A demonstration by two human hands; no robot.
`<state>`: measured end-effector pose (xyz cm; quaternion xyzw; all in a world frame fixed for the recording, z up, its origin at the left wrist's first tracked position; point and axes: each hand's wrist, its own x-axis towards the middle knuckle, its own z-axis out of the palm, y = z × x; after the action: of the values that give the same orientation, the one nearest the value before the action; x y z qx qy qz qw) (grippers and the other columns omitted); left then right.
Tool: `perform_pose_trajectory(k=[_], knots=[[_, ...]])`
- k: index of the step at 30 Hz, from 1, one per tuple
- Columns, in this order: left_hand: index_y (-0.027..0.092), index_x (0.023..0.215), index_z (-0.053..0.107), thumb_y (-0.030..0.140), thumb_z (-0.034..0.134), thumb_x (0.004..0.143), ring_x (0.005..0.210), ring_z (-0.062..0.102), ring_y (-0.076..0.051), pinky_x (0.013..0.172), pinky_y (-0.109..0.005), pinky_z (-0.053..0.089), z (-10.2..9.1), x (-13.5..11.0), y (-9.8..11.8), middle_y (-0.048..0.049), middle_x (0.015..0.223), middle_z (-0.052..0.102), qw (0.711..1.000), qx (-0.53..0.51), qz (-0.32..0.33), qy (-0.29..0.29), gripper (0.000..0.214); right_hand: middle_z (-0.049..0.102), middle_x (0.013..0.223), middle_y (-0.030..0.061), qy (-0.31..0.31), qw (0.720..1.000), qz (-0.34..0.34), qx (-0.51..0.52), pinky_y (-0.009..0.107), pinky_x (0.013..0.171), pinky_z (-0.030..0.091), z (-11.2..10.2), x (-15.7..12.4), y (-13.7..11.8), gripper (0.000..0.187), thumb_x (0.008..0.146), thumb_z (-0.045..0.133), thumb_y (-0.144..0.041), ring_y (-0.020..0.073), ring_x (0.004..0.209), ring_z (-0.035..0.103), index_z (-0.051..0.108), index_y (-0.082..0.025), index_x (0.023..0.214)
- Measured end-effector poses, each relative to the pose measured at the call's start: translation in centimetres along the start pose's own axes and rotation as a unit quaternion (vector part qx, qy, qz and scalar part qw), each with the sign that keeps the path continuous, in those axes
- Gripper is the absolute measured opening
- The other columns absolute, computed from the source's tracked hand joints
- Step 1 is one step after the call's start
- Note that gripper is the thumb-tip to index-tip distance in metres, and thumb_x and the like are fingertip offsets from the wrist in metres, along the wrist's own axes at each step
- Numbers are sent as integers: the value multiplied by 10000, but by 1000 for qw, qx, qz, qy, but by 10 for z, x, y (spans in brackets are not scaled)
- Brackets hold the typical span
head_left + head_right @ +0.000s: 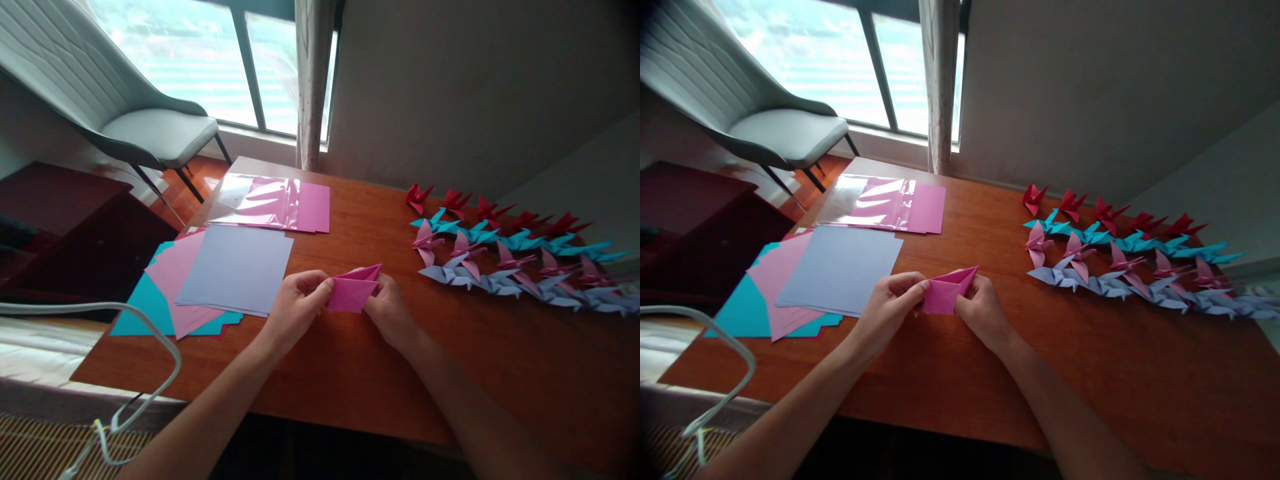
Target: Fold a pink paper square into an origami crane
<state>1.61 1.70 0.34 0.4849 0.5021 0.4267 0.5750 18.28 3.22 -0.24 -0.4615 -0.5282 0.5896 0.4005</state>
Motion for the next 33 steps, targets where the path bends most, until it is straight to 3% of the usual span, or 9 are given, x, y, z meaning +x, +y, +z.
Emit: perform_pose_trajectory(k=[7, 17, 23, 27, 30, 33], knots=[[132, 827, 706, 352, 650, 855, 652, 626, -152, 577, -224, 456, 4, 0, -4, -46, 731, 696, 991, -2, -38, -125, 230, 635, 665, 0, 55, 998, -29, -28, 267, 571, 497, 1, 1, 2, 265, 735, 766, -442, 157, 636, 589, 656, -207, 684], [122, 815, 714, 259, 701, 798, 653, 598, -138, 608, -231, 464, 8, 0, -10, -21, 723, 682, 993, -18, -24, -115, 138, 627, 663, 0, 81, 996, -17, -27, 265, 549, 495, 3, 0, 8, 331, 707, 803, -486, 155, 611, 582, 632, -205, 674], [127, 842, 698, 520, 530, 938, 670, 623, -146, 567, -224, 437, 4, -2, -3, -71, 806, 699, 990, -36, -40, -131, 439, 646, 710, 12, 67, 993, -49, -84, 273, 581, 480, -7, 1, 6, 246, 792, 748, -420, 160, 643, 593, 669, -189, 756], [130, 935, 675, 686, 454, 917, 718, 632, -176, 559, -239, 460, 3, -3, -4, -81, 816, 674, 990, -74, -55, -106, 599, 664, 760, 27, 73, 967, -132, -207, 303, 659, 487, -12, 1, 5, 169, 878, 667, -350, 176, 698, 619, 690, -199, 803], [158, 1069, 636, 617, 565, 902, 803, 620, -178, 599, -241, 503, 4, -4, -4, -67, 923, 662, 991, -79, -32, -107, 494, 676, 794, 40, 76, 935, -199, -284, 322, 712, 487, -12, 1, 4, 133, 901, 633, -293, 190, 749, 641, 696, -206, 823], [168, 1121, 601, 485, 655, 893, 829, 603, -163, 615, -228, 503, 5, -3, -4, -59, 995, 657, 990, -62, -24, -128, 394, 680, 804, 46, 79, 919, -222, -317, 321, 716, 487, -11, 1, 4, 129, 906, 616, -268, 192, 763, 650, 699, -203, 831]])
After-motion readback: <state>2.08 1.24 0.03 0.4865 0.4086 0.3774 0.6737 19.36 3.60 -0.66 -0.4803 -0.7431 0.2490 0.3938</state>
